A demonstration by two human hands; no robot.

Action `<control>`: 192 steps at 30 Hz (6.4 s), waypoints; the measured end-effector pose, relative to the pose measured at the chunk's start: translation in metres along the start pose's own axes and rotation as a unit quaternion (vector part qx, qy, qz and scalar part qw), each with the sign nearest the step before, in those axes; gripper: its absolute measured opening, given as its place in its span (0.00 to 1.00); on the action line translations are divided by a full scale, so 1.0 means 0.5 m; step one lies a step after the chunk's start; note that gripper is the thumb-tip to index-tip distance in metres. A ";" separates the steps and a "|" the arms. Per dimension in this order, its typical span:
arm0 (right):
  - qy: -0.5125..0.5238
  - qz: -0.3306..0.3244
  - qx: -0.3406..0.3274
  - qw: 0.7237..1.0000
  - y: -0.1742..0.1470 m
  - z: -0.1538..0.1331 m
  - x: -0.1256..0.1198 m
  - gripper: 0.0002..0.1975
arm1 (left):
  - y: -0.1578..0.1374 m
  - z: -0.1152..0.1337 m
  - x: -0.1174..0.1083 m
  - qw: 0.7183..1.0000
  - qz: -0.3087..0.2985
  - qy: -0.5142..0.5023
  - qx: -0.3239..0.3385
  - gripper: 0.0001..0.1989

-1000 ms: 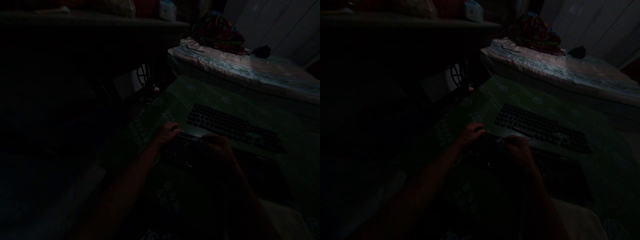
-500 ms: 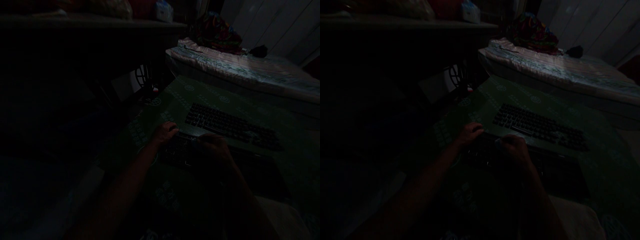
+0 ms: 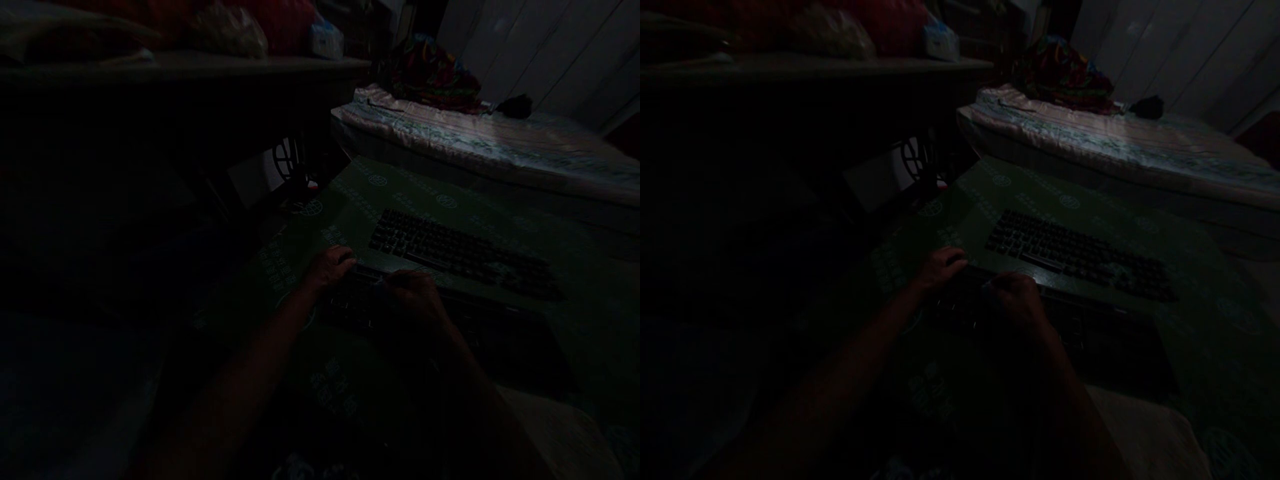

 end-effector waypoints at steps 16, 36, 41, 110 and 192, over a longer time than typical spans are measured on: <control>0.063 0.027 0.029 0.997 -0.005 -0.009 -0.021 0.13 | 0.002 0.023 -0.011 0.997 -0.044 0.063 -0.007 0.12; 0.082 0.015 0.038 0.996 -0.020 -0.017 0.010 0.10 | -0.121 0.031 -0.019 0.983 -0.116 0.090 0.111 0.26; 0.098 0.011 0.065 0.993 -0.025 -0.017 0.015 0.09 | -0.127 0.039 -0.019 0.984 -0.122 0.096 0.091 0.26; 0.045 -0.064 0.000 0.997 -0.022 -0.024 0.034 0.06 | -0.127 0.044 -0.018 0.984 -0.122 0.094 0.095 0.25; 0.040 0.007 0.014 0.999 -0.020 -0.014 -0.074 0.09 | -0.134 0.060 -0.026 0.971 -0.070 0.137 0.181 0.19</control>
Point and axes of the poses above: each hand's wrist, its own y-axis towards the middle knuckle, its own x-axis out of the palm, z = x × y, the point moved 3 cm from there along y, towards the middle knuckle, and after that the axes turned 4 degrees about -z, right-handed, at the moved point
